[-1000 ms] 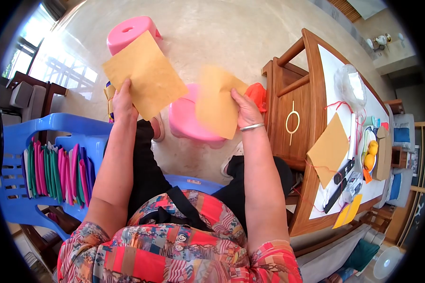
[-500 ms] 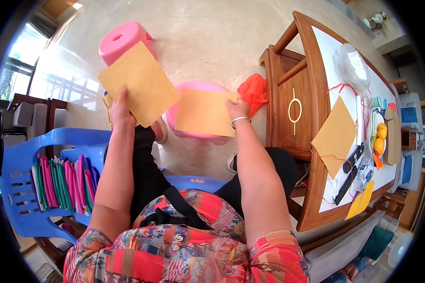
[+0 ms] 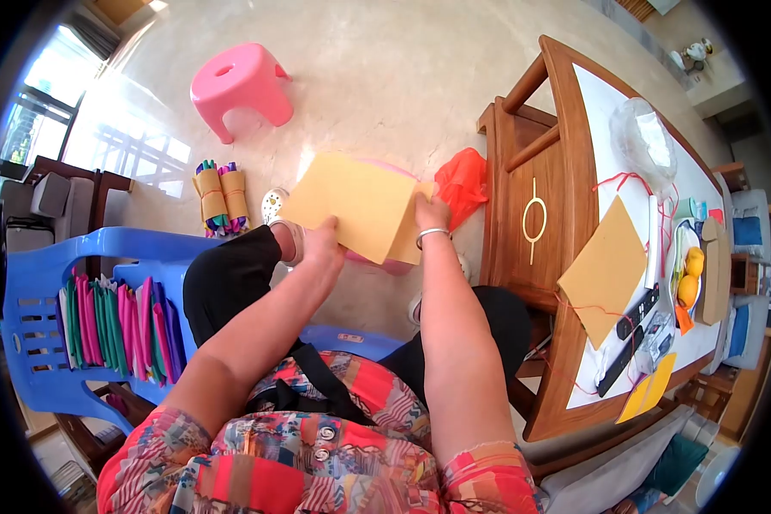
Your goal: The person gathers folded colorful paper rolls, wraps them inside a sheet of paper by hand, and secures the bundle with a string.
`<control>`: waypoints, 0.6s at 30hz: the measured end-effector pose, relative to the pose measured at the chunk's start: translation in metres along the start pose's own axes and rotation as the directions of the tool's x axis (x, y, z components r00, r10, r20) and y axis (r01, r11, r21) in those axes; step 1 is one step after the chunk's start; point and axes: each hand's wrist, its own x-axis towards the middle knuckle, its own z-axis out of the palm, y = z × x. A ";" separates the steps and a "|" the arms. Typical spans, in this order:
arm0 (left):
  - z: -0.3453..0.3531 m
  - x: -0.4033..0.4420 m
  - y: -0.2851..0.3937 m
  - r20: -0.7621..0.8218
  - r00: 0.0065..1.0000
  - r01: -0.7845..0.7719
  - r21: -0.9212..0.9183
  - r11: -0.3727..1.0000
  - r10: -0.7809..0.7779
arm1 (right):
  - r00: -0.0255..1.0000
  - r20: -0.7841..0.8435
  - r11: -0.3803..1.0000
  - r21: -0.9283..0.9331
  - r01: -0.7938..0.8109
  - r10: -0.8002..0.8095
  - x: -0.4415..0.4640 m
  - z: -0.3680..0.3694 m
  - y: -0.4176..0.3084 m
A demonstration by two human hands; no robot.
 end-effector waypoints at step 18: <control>-0.037 0.015 -0.005 -0.080 0.996 0.062 0.205 0.977 -0.047 | 0.970 0.193 0.878 0.428 -0.216 0.144 -0.002 -0.007 0.000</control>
